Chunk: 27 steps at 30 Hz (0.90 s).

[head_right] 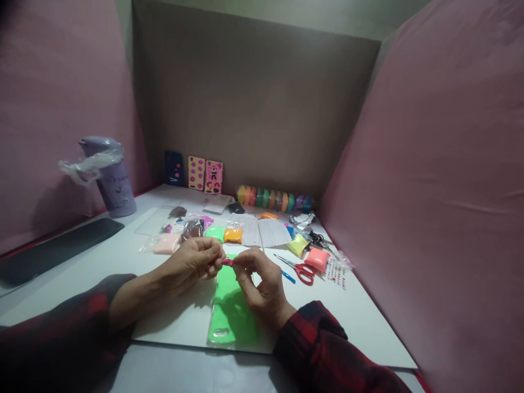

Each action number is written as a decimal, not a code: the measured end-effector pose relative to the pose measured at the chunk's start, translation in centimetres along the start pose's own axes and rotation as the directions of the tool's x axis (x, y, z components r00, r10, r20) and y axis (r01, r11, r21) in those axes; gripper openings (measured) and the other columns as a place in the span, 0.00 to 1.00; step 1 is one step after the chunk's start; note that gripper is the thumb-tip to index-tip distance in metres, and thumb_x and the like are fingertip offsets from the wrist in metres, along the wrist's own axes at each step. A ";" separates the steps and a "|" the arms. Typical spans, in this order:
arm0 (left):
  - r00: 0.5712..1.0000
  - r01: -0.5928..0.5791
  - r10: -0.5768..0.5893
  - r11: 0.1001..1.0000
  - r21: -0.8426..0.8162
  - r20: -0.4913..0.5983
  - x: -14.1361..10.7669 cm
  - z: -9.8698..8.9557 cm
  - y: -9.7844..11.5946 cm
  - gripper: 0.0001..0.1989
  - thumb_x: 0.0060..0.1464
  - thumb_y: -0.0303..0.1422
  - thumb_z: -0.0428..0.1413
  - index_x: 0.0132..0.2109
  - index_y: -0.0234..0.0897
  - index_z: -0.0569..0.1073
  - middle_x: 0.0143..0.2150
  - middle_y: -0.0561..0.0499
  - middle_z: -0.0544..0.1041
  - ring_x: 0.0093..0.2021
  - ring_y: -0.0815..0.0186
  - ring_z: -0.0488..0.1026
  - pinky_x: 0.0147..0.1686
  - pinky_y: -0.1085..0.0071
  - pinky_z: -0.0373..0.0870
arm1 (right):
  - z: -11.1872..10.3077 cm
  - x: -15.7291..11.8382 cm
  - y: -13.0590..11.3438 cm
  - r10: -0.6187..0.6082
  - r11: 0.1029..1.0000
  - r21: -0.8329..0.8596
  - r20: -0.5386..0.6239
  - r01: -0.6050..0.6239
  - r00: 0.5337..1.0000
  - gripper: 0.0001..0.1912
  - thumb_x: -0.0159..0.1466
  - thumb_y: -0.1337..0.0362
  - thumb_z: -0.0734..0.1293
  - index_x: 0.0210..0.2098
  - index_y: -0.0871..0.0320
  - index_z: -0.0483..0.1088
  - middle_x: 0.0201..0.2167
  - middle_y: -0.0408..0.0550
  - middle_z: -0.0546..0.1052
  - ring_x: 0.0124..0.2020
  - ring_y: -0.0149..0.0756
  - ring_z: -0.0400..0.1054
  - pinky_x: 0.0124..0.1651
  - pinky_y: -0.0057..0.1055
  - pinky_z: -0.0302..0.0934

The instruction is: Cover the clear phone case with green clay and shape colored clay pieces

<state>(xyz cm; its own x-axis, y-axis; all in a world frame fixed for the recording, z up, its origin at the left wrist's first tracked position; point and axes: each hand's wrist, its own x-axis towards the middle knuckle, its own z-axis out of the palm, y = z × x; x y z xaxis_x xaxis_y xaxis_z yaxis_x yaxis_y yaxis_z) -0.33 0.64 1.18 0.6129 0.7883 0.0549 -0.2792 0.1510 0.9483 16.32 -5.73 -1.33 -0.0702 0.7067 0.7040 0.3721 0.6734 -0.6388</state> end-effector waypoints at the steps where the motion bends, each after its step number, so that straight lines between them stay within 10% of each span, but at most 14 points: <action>1: 1.000 0.001 -0.001 1.000 -0.003 0.002 0.0 0.0 0.0 0.18 0.42 0.41 0.65 0.25 0.32 0.68 0.20 0.54 0.71 0.17 0.76 0.63 0.17 0.80 0.54 | 0.0 0.0 0.0 -0.005 1.000 0.004 0.000 0.005 1.000 0.02 0.64 0.68 0.62 0.36 0.57 0.66 0.29 0.45 0.68 0.26 0.32 0.64 0.28 0.31 0.62; 27: 0.997 -0.027 0.026 1.000 0.015 0.072 -0.5 0.2 0.6 0.04 0.45 0.26 0.59 0.25 0.31 0.72 0.17 0.56 0.66 0.18 0.76 0.59 0.20 0.76 0.52 | -0.1 -0.1 0.2 -0.029 0.999 0.020 -0.023 0.030 0.999 0.03 0.63 0.71 0.63 0.36 0.58 0.67 0.28 0.44 0.66 0.26 0.31 0.62 0.28 0.30 0.59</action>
<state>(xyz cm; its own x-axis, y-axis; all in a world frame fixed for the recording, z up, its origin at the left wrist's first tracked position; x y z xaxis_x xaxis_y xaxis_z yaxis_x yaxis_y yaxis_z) -0.66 0.17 1.81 0.6572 0.7468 0.1022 -0.2848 0.1204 0.9510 16.45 -5.68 -1.51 -0.0594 0.6814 0.7295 0.3509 0.6984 -0.6238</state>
